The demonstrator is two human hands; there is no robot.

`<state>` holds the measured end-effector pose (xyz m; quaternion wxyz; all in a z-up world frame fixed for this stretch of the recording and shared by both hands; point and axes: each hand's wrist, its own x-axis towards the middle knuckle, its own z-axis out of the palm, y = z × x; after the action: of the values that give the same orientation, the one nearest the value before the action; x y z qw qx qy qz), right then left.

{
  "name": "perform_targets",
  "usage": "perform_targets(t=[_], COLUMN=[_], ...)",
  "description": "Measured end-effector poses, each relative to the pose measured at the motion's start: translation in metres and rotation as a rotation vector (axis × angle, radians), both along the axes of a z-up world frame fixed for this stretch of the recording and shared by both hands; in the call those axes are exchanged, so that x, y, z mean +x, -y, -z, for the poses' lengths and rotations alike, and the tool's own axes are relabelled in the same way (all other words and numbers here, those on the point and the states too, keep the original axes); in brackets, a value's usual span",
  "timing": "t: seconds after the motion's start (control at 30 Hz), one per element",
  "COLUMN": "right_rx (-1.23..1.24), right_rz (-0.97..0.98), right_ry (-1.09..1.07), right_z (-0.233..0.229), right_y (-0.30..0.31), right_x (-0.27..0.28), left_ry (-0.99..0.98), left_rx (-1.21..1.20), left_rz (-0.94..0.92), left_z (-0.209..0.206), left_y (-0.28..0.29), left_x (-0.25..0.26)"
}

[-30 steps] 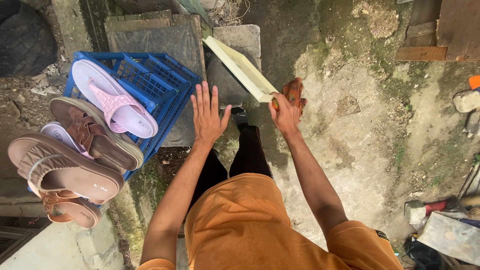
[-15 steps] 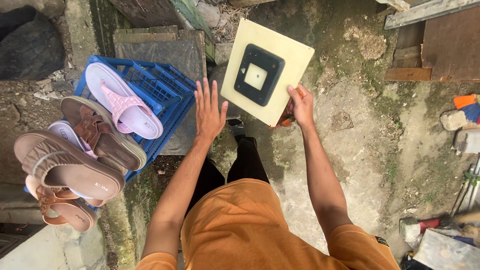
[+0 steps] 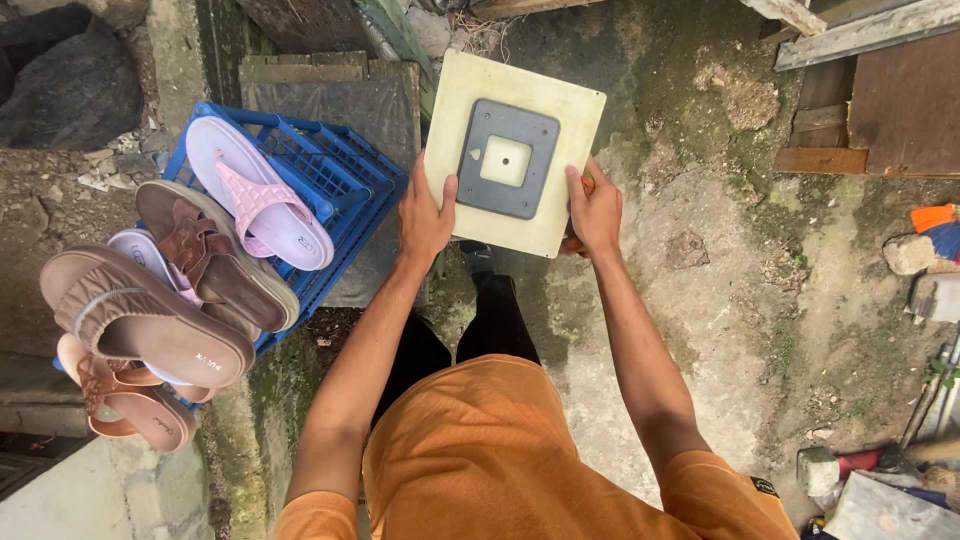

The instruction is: The person is using sandpaper to smooth the edges and surface of a plastic clock housing.

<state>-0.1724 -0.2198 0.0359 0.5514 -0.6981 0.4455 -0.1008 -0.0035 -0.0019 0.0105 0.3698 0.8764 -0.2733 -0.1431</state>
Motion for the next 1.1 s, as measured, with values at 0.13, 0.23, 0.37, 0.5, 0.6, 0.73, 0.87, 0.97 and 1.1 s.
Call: perform_targets(t=[0.13,0.23,0.37,0.5,0.6,0.73,0.87,0.97,1.1], right_rx=[-0.237,-0.320,-0.298,-0.341,-0.403,-0.272,-0.155,-0.113,-0.125], right_rz=[0.000,-0.056,-0.045,-0.027,-0.049,-0.025,-0.007,-0.028,-0.080], right_ry=[-0.036,-0.035,-0.033,0.055,0.160,0.063,0.095,0.130,0.282], right_z=[-0.001,-0.003,-0.002,-0.015,-0.013,-0.037,-0.047,-0.035,-0.036], right_y=[0.006,0.013,0.021,0.009,0.010,-0.005,-0.014,-0.022,-0.031], right_x=[0.002,0.008,0.007,-0.001,-0.001,0.000,0.001,0.002,0.006], left_ry=[-0.117,-0.127,-0.077,-0.158,-0.158,-0.196,-0.207,-0.216,-0.169], left_rx=[0.070,0.034,-0.056,-0.088,-0.142,-0.144,-0.137,-0.140,-0.217], left_rz=[-0.062,-0.064,-0.093,-0.159,-0.205,-0.263,-0.327,-0.413,-0.461], left_z=[-0.047,-0.034,-0.022,-0.039,-0.053,-0.065,-0.086,-0.092,-0.109], left_y=[0.016,0.015,0.016,0.011,0.014,0.002,-0.005,-0.017,-0.037], left_x=[0.002,-0.001,-0.008,-0.024,-0.023,-0.030,-0.033,-0.039,-0.053])
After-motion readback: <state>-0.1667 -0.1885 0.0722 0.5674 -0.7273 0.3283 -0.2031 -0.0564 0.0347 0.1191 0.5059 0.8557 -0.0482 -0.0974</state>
